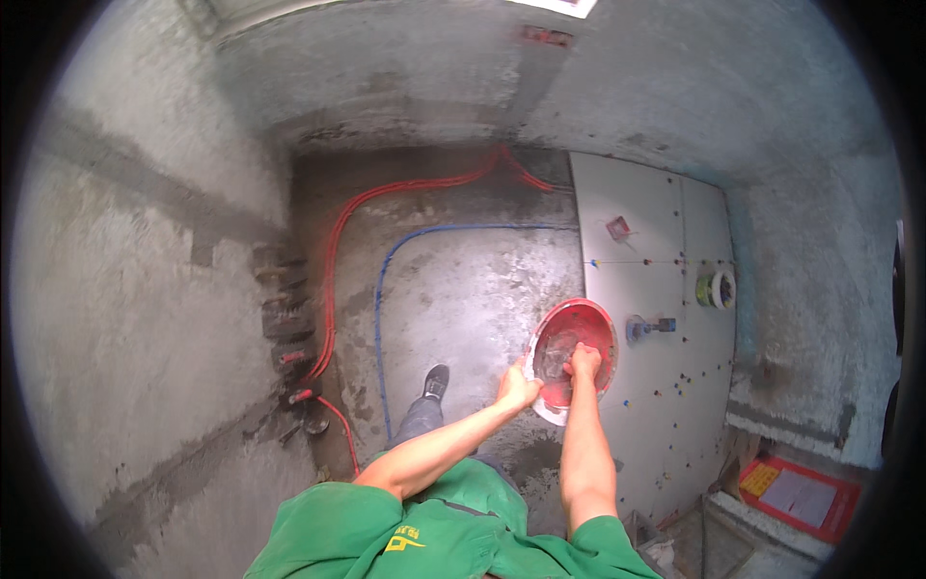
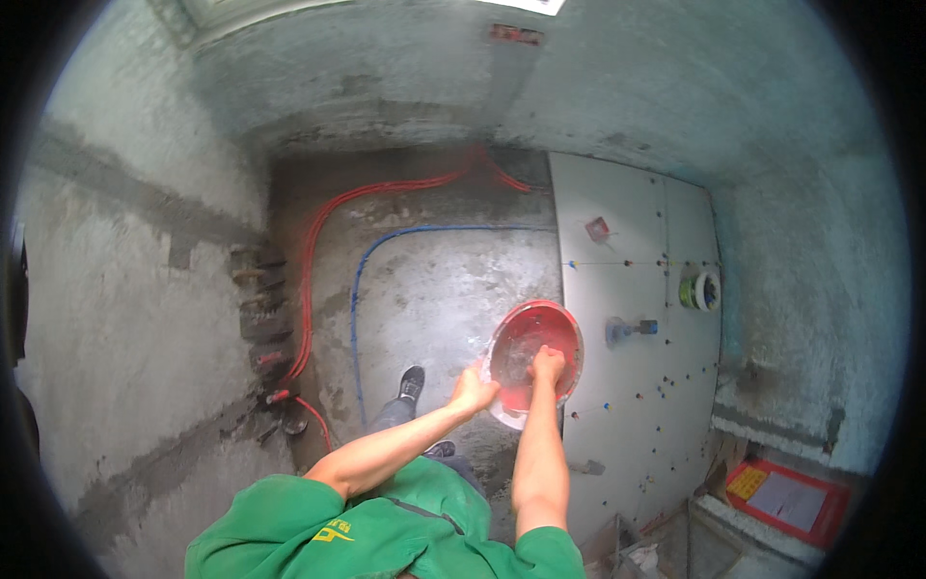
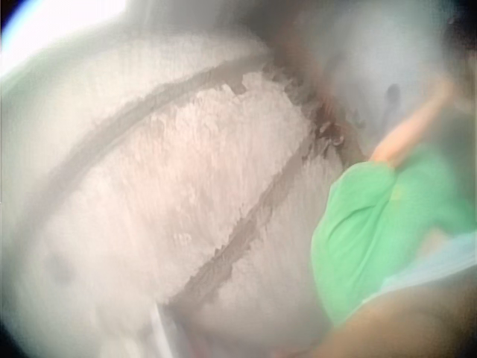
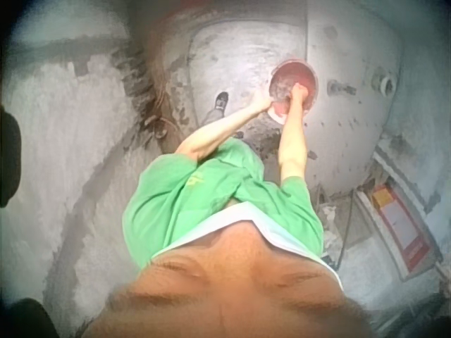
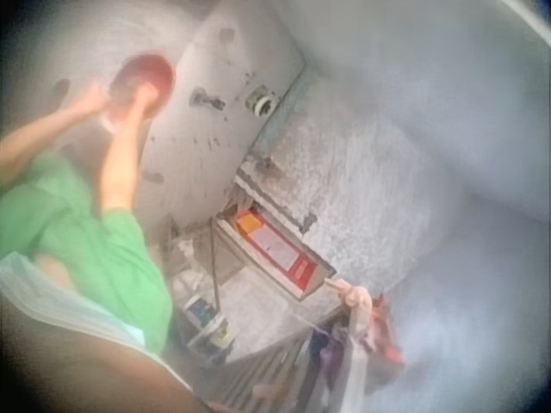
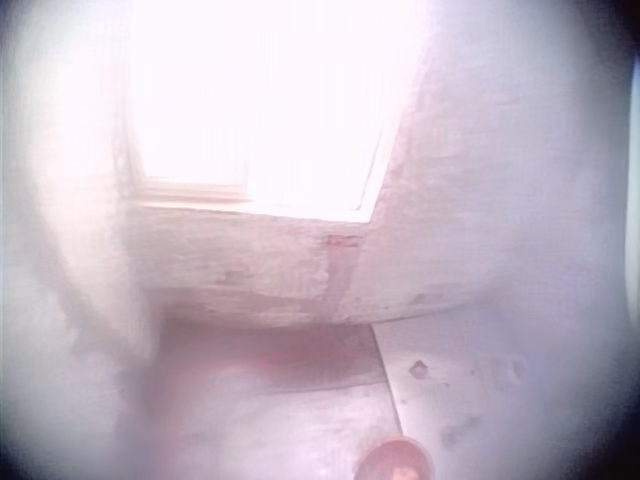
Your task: The person carries a red bucket, pours water onto the floor, then puts on gloves and pours a bag of powder into a bucket. Another worker mixes cement in the background.
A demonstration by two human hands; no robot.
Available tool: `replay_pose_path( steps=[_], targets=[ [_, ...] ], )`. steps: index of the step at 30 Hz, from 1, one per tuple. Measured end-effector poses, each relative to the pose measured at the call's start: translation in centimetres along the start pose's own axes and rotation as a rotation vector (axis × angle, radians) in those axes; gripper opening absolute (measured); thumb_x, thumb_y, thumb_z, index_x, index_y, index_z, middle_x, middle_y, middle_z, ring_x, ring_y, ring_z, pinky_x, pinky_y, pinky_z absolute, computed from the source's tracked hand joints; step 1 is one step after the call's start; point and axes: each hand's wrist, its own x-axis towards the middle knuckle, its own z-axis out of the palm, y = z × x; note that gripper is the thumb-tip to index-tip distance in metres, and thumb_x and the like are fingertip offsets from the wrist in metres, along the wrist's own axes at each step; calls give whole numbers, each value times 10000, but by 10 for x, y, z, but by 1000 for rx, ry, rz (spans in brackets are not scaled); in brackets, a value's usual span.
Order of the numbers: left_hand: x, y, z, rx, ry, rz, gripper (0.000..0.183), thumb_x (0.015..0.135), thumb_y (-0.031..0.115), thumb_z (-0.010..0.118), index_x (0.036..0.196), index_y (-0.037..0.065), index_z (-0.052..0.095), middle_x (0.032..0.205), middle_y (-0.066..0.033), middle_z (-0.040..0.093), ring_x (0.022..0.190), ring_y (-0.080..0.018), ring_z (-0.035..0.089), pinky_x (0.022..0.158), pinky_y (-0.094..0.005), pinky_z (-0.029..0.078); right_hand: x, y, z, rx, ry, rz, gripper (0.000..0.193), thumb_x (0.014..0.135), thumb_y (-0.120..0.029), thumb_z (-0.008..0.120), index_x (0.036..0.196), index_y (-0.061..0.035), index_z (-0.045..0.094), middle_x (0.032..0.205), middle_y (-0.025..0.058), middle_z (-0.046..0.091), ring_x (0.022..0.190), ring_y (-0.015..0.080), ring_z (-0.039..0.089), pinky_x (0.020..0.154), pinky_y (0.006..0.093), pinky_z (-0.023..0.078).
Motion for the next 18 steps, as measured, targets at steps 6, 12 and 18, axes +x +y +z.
replay_pose_path(
  steps=[6,12,18],
  targets=[
    [-5,-14,-13,-61,28,-20,493,670,119,585,1160,79,563,1014,-165,642,971,-270,613,841,-361,461,-52,-117,17,279,-714,-210,302,905,-178,455,706,31,543,626,91,567,520,177,568,469,306,481],
    [-3,-30,-20,-75,68,-36,516,675,102,578,1190,87,545,1016,-169,640,970,-264,612,840,-351,459,-216,-311,5,-140,-901,-1044,263,906,-163,449,802,33,590,682,57,584,642,122,575,613,265,478],
    [-6,-36,-34,-152,140,-18,529,677,109,581,1203,91,535,1034,-174,632,972,-270,610,838,-352,459,-325,-398,-28,306,-823,-1542,312,938,-213,465,1124,11,578,1031,118,624,936,167,602,807,275,481]
  ],
)
